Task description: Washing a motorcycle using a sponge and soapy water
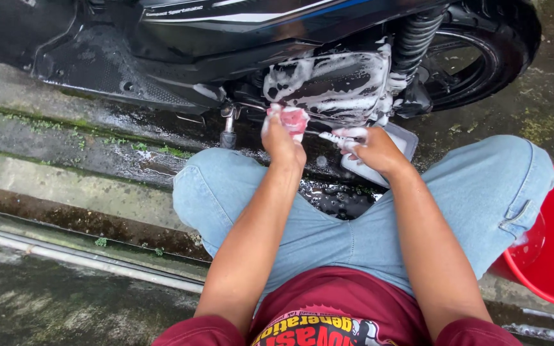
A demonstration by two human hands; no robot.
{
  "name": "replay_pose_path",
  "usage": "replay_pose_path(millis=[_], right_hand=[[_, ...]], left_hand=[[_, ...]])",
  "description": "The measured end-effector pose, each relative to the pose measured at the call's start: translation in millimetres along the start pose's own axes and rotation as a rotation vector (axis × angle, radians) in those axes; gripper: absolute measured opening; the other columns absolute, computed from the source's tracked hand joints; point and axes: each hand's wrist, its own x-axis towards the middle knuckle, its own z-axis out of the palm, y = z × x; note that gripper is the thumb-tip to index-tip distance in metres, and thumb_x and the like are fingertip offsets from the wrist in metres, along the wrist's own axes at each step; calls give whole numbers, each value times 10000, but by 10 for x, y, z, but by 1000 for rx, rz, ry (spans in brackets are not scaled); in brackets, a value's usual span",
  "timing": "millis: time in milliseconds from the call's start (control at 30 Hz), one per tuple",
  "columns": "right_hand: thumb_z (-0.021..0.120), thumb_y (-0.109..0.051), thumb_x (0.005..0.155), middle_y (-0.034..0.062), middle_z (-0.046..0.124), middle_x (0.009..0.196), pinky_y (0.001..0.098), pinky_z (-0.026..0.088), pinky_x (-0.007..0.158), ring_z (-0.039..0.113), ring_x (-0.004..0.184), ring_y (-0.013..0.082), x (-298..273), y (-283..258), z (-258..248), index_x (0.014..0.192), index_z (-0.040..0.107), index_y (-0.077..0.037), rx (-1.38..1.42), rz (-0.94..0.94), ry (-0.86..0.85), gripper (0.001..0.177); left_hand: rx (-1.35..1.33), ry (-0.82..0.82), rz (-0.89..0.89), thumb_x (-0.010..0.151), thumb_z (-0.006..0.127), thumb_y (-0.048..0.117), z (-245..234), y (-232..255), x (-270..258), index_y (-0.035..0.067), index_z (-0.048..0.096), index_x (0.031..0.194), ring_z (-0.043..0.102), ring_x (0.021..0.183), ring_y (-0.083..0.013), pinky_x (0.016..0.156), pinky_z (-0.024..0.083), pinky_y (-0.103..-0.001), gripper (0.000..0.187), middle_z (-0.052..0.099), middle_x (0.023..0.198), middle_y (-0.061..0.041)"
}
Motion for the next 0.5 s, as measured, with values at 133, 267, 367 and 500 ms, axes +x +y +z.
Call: replay_pose_path(millis=[133,267,367,500], right_hand=[[665,-89,918,254,750,900,305,602,582,737,742,256,-18,-56,-6,1289,692,-22,15,20,12,378],[669,-87,904,231,756,852,301,598,526,738,699,241,36,-12,-4,1250,727,-74,-7,20,16,351],[663,-78,906,236,751,846,304,598,529,731,691,238,78,60,-13,1245,730,-75,-8,8,13,345],[675,-62,880,228,757,829,312,605,512,740,677,239,50,29,-9,1213,744,-60,-17,-3,12,340]], left_hand=[[11,-57,-60,973,595,137,-118,-171,88,43,538,1425,640,1185,-349,999,536,-548,465,627,1284,-245],[127,-150,-56,995,548,88,-172,-207,9,48,532,1445,664,1140,-342,968,552,-565,452,654,1244,-244],[282,-240,-78,952,568,45,-176,-306,-205,-15,541,1416,644,1163,-369,964,540,-569,469,646,1233,-270],[251,-190,5,915,554,48,-74,-249,-157,3,604,1352,677,1065,-291,877,583,-539,442,672,1153,-235]])
